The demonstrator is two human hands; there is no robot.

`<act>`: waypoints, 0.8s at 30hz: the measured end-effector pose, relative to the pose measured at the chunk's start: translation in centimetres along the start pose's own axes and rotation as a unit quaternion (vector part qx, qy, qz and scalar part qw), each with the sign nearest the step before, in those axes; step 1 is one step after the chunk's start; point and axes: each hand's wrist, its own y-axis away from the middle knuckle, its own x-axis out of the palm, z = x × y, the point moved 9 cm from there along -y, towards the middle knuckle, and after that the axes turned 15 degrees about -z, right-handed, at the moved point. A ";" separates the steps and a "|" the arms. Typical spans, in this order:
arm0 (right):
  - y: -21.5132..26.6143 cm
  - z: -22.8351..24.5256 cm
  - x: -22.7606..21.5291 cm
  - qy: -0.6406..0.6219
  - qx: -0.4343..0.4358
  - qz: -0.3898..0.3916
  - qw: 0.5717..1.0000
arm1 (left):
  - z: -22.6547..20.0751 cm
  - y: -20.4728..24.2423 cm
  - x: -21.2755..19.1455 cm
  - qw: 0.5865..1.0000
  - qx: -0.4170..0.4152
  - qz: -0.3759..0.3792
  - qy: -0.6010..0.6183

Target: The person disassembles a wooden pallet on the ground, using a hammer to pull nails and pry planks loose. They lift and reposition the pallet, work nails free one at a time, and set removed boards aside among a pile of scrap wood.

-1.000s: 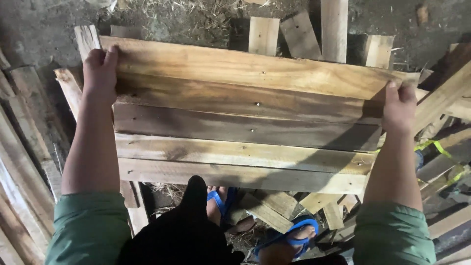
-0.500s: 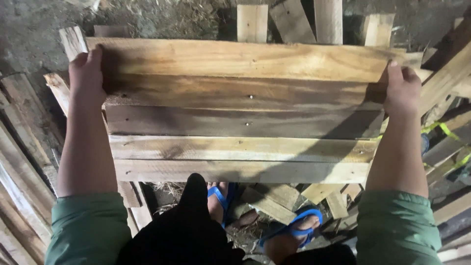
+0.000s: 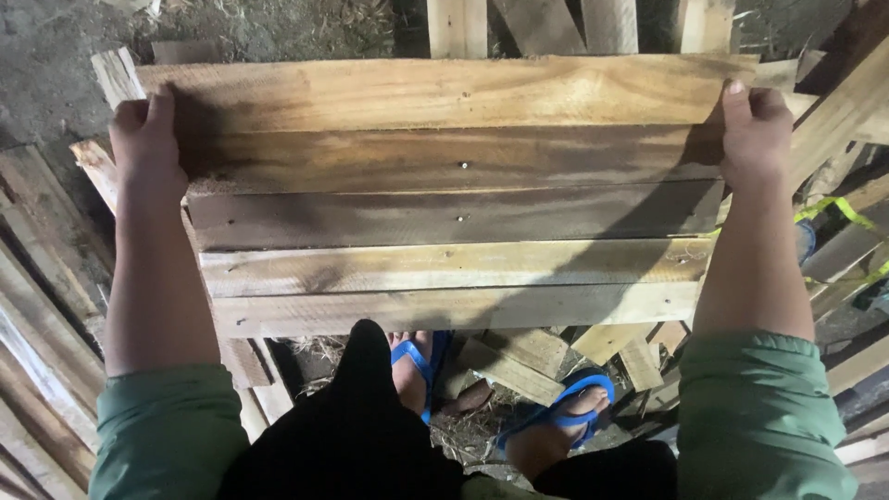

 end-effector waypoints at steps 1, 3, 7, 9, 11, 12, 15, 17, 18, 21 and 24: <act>-0.2 -0.6 -0.1 0.018 -0.007 -0.012 1.000 | 0.1 -0.2 -0.1 1.000 0.020 0.000 -0.014; -0.3 -0.8 0.0 0.027 -0.010 -0.010 1.000 | 0.5 -0.3 -0.1 0.999 0.036 0.004 -0.004; 0.0 0.4 0.1 0.046 -0.013 -0.007 0.999 | 0.3 -0.3 -0.3 0.999 0.040 -0.010 -0.035; -0.2 0.1 0.0 0.065 -0.017 -0.008 0.998 | 0.3 -0.6 -0.2 0.997 0.043 -0.019 -0.054; -0.4 0.0 -0.4 0.083 -0.020 -0.007 0.996 | 0.9 -0.8 0.1 0.996 0.046 -0.030 -0.074; -0.4 -0.1 -0.8 0.123 -0.012 -0.010 0.992 | 1.1 -0.9 0.2 0.996 0.066 -0.034 -0.056; -1.2 -2.4 -0.7 0.187 -0.001 -0.006 0.982 | 1.6 -1.4 0.1 0.997 0.058 -0.050 -0.030; -2.7 -5.9 -0.4 0.211 -0.002 -0.001 0.977 | 1.6 -1.1 -0.6 0.997 0.030 -0.062 -0.018; -3.7 -7.5 0.0 0.172 -0.040 0.001 0.984 | 0.9 -0.5 -0.8 0.998 0.038 -0.048 0.006; -3.5 -6.7 0.1 0.109 -0.077 0.003 0.991 | -1.1 1.0 -0.7 0.997 0.045 -0.031 0.045; -2.9 -5.8 0.0 0.079 -0.037 0.005 0.996 | -2.0 1.5 -0.7 0.998 0.053 -0.028 0.035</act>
